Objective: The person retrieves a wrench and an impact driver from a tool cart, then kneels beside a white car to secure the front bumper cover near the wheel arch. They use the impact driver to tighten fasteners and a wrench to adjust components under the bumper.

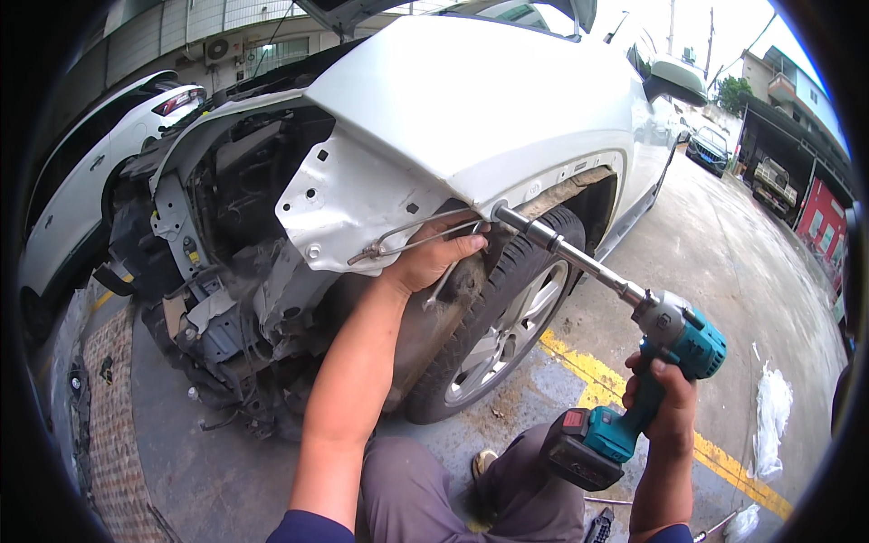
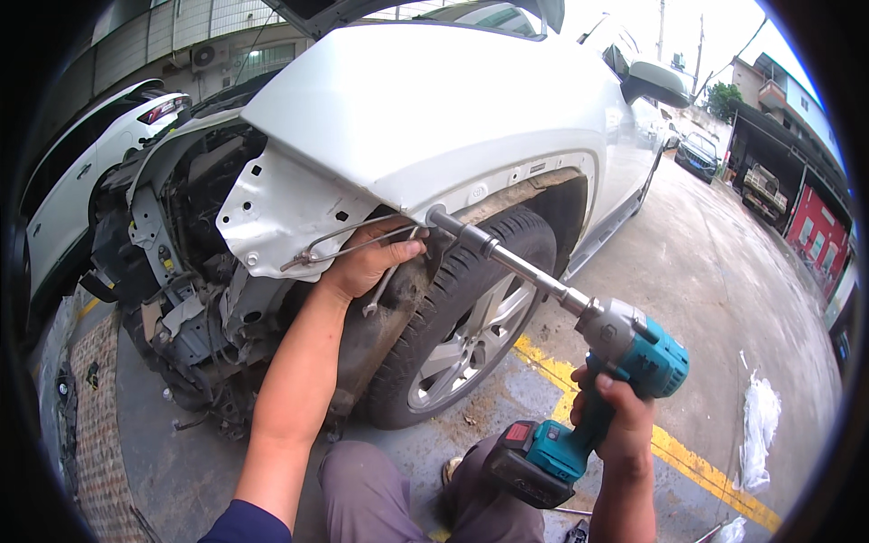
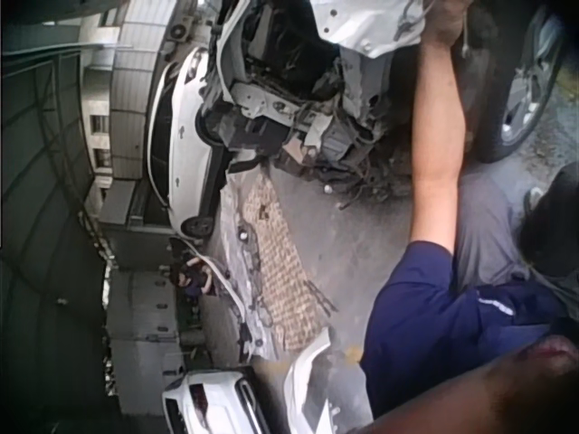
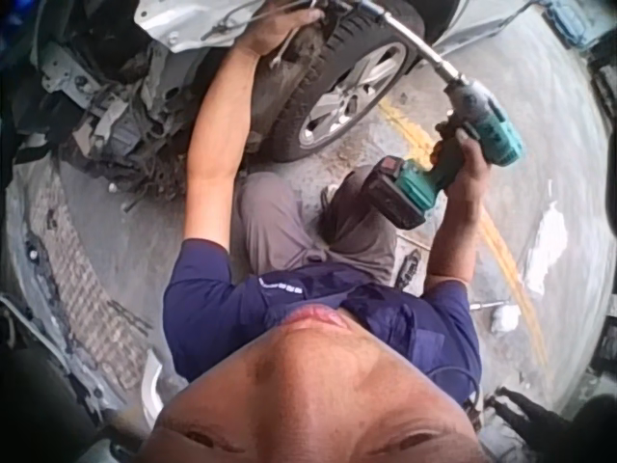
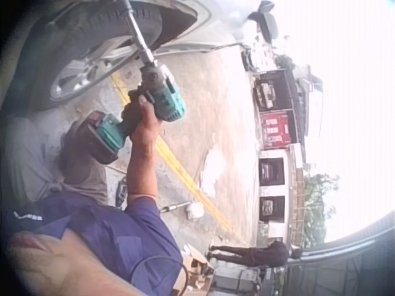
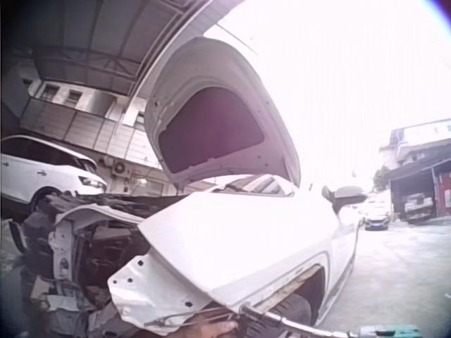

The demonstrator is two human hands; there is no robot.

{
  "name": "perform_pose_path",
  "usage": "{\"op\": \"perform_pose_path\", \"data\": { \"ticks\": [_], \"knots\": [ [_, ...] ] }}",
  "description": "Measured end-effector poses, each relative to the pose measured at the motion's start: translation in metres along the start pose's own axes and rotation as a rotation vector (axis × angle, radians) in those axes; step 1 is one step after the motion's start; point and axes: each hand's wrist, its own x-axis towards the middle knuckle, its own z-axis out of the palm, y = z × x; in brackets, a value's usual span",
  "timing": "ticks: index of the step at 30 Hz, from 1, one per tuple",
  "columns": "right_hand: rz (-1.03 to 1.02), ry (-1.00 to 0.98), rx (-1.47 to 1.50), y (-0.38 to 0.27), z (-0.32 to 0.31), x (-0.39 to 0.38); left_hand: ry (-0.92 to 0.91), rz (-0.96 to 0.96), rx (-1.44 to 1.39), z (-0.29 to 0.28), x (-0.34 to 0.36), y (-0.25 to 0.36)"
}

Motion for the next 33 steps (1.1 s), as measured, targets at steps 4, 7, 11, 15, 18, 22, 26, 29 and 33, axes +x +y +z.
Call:
{"op": "perform_pose_path", "data": {
  "ticks": [4, 7, 11, 15, 18, 22, 26, 29, 33],
  "knots": [
    [-0.112, -0.044, -0.109, 0.011, -0.002, -0.004, 0.004, 0.030, -0.028, 0.002, 0.001, -0.001],
    [-0.161, -0.050, -0.176, 0.009, -0.001, -0.012, 0.030, 0.051, -0.002, 0.004, -0.001, 0.002],
    [-0.113, -0.024, -0.112, 0.005, 0.000, -0.011, 0.060, -0.036, 0.073, 0.009, -0.001, 0.010],
    [-0.131, -0.022, -0.124, 0.001, -0.001, -0.010, 0.094, 0.005, 0.111, 0.018, -0.001, 0.015],
    [-0.152, -0.034, -0.166, -0.004, -0.001, -0.006, 0.125, 0.003, -0.136, 0.012, -0.001, 0.006],
    [-0.122, -0.056, -0.176, -0.012, -0.008, 0.005, 0.214, 0.093, -0.128, 0.020, -0.002, -0.002],
    [-0.116, -0.068, -0.138, -0.018, -0.019, 0.014, 0.310, 0.081, -0.235, 0.040, -0.005, -0.001],
    [-0.073, -0.102, -0.098, -0.023, -0.016, 0.019, 0.439, 0.063, -0.194, 0.040, -0.001, 0.002],
    [-0.113, -0.073, -0.120, -0.019, -0.015, 0.016, 0.417, 0.063, -0.202, 0.043, 0.002, 0.007]
  ]
}}
